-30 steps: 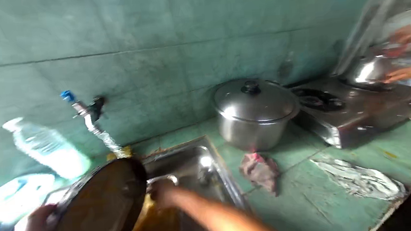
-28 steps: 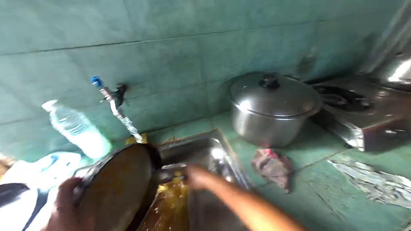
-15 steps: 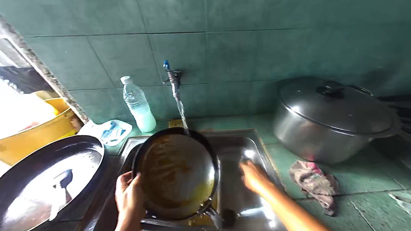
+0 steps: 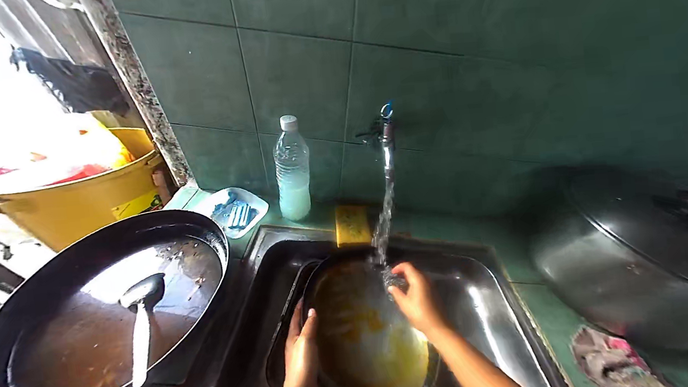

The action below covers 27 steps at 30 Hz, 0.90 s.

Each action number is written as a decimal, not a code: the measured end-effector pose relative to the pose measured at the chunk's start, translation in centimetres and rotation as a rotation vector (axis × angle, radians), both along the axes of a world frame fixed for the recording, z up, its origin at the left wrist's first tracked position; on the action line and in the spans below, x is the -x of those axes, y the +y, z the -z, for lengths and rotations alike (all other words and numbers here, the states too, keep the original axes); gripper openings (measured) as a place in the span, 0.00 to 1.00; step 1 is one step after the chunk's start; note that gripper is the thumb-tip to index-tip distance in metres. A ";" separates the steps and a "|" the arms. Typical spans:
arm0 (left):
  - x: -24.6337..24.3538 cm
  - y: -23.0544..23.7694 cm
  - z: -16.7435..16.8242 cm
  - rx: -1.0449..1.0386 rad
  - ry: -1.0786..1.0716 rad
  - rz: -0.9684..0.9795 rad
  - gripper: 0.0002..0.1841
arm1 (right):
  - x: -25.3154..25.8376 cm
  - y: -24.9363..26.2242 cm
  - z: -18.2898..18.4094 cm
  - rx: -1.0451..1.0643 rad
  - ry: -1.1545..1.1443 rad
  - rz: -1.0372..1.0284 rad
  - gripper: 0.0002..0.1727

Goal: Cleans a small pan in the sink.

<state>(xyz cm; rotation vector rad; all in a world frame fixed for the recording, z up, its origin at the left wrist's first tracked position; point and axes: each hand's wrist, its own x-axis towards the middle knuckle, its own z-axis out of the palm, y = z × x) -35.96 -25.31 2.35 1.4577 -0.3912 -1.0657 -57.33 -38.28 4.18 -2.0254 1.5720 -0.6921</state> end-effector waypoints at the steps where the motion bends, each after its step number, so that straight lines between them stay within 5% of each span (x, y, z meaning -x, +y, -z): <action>1: -0.1 0.0 0.0 0.034 -0.010 0.018 0.28 | -1.6 -0.5 1.2 -0.015 0.123 0.021 0.22; 4: -0.3 -0.2 0.3 0.113 -0.040 0.043 0.27 | -5.5 -1.6 3.4 -0.041 0.243 0.216 0.23; 8: 0.1 -0.3 0.2 0.155 -0.036 0.033 0.27 | -10.8 -2.2 3.5 0.035 -0.081 0.375 0.21; 12: -0.2 -0.4 0.8 0.129 -0.128 0.040 0.27 | -15.5 0.8 3.3 0.018 -0.307 0.070 0.17; 15: -0.7 -0.5 1.1 0.093 -0.223 0.057 0.28 | -13.7 6.3 2.9 -0.128 -0.306 -0.308 0.13; 18: -0.1 -0.7 1.1 0.077 -0.261 0.103 0.28 | -12.1 7.0 2.8 -0.086 -0.288 -0.407 0.10; 24: 0.2 -0.8 0.9 0.082 -0.263 0.108 0.28 | -12.4 -3.8 2.2 0.037 -0.036 0.189 0.11; 27: 0.3 -0.8 1.4 0.080 -0.268 0.129 0.29 | -12.9 -1.0 2.7 -0.040 -0.212 0.023 0.10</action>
